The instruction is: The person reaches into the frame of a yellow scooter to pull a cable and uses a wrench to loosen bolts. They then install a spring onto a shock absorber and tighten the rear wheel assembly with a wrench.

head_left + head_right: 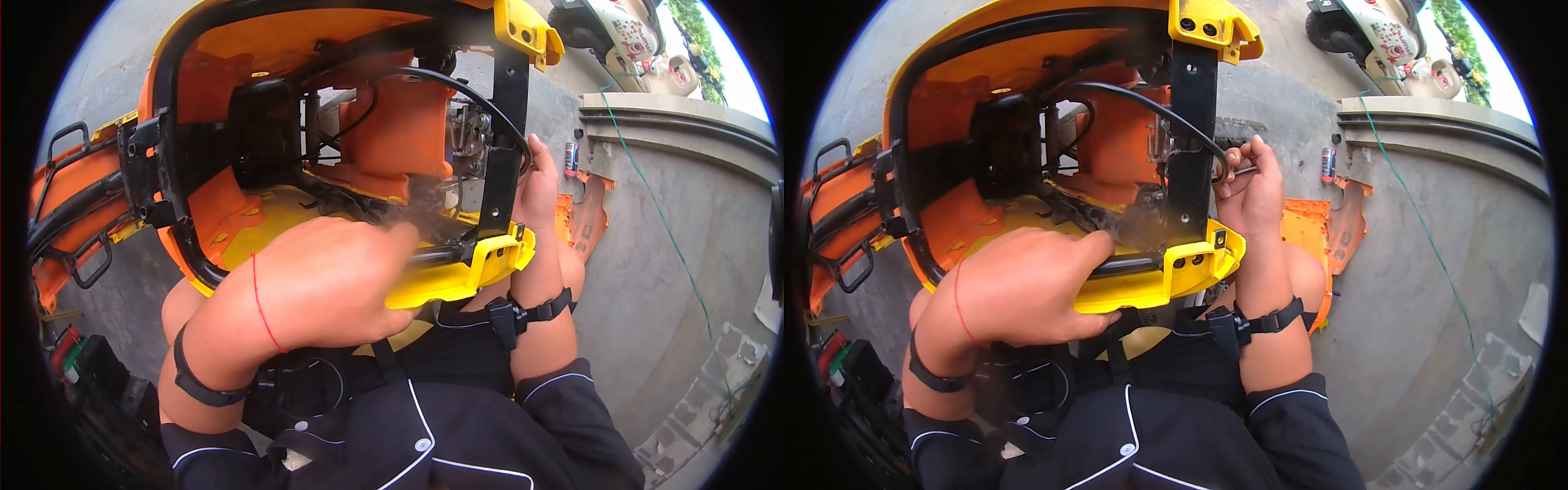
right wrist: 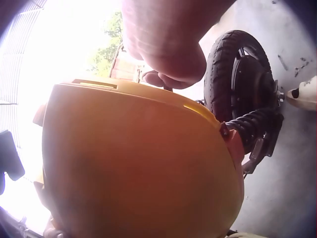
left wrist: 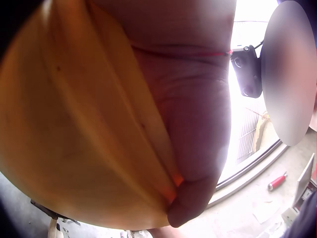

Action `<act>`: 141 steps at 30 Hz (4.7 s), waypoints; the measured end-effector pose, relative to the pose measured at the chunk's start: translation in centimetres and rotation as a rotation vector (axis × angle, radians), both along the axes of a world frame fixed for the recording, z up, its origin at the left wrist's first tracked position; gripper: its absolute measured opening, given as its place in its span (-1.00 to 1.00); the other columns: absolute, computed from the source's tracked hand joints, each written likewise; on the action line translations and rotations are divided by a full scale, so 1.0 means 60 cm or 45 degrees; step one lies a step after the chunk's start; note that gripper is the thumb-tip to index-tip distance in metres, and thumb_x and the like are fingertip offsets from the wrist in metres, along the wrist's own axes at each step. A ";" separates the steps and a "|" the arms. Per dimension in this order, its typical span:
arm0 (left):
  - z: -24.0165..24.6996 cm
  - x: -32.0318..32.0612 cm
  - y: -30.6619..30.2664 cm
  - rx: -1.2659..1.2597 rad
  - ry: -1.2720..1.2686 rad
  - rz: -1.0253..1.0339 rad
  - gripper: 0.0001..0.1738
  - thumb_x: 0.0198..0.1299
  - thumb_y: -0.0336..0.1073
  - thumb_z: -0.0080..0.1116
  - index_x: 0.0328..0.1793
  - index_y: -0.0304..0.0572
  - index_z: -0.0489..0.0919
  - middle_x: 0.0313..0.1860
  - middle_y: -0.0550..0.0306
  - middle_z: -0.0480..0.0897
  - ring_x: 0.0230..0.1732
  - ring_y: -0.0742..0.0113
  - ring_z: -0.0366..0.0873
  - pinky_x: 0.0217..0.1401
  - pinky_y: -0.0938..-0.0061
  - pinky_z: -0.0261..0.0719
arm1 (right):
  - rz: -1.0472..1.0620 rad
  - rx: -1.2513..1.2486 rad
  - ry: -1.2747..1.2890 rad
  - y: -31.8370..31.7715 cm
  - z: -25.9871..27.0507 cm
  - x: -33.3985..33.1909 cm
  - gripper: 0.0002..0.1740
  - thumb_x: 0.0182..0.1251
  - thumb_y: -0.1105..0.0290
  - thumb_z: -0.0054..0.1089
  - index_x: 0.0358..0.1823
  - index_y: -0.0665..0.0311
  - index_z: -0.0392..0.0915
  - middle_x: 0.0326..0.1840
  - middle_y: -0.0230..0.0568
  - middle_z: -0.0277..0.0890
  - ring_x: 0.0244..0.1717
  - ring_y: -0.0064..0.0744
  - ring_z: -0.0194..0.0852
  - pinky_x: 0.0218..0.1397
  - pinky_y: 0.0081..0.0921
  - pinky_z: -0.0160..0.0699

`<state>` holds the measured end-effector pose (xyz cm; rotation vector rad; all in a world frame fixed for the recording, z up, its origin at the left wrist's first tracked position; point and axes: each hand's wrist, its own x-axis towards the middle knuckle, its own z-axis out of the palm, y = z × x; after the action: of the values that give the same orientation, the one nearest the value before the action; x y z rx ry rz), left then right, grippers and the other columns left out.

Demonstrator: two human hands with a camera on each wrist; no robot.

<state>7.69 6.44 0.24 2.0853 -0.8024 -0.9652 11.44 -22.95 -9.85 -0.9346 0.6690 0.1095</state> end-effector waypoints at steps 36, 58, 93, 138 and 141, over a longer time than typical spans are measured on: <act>-0.007 -0.008 0.002 -0.038 -0.063 0.044 -0.51 0.07 -0.07 0.39 -0.14 -0.36 0.51 -0.43 -0.26 0.66 -0.32 -0.28 0.66 -0.23 -0.01 0.61 | 0.242 0.173 -0.292 0.030 -0.010 -0.013 -0.67 0.58 0.15 -0.07 0.08 0.14 0.59 -0.04 -0.28 0.71 -0.23 -0.44 0.70 -0.45 -0.56 0.59; 0.000 0.001 -0.001 -0.008 -0.006 -0.003 -0.48 0.09 -0.02 0.43 -0.13 -0.33 0.50 -0.44 -0.25 0.66 -0.33 -0.30 0.66 -0.24 -0.02 0.60 | 0.206 -0.382 -0.243 0.040 0.072 -0.042 -0.77 0.62 0.28 0.01 0.04 0.31 0.45 -0.26 -0.11 0.65 -0.43 -0.38 0.59 -0.41 -0.50 0.54; -0.006 -0.010 0.002 -0.024 -0.071 0.043 -0.51 0.09 -0.05 0.38 -0.14 -0.35 0.49 -0.42 -0.25 0.66 -0.30 -0.28 0.66 -0.21 -0.02 0.61 | 0.452 0.551 -0.270 0.020 -0.033 -0.014 -0.69 0.54 0.20 0.00 0.06 0.22 0.62 -0.02 -0.23 0.68 -0.11 -0.34 0.68 -0.18 -0.41 0.73; -0.001 -0.005 0.000 -0.006 -0.020 0.017 -0.49 0.04 -0.05 0.44 -0.12 -0.32 0.51 -0.43 -0.24 0.66 -0.32 -0.28 0.66 -0.24 -0.01 0.60 | 0.429 -0.252 -0.272 0.047 0.093 -0.034 -0.70 0.70 0.19 -0.12 -0.07 0.26 0.47 -0.26 -0.20 0.62 -0.26 -0.40 0.60 -0.11 -0.39 0.60; 0.001 -0.004 0.000 0.000 -0.016 0.028 -0.49 0.04 -0.05 0.44 -0.11 -0.31 0.52 -0.43 -0.23 0.66 -0.32 -0.28 0.65 -0.25 -0.01 0.60 | 0.462 -0.263 -0.270 0.041 0.098 -0.036 -0.72 0.70 0.20 -0.12 -0.05 0.26 0.46 -0.31 -0.24 0.57 -0.22 -0.42 0.54 -0.09 -0.45 0.52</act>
<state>7.48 6.45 0.28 2.0979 -0.7841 -0.9414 9.27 -20.50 -3.96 -1.2420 0.3126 0.2627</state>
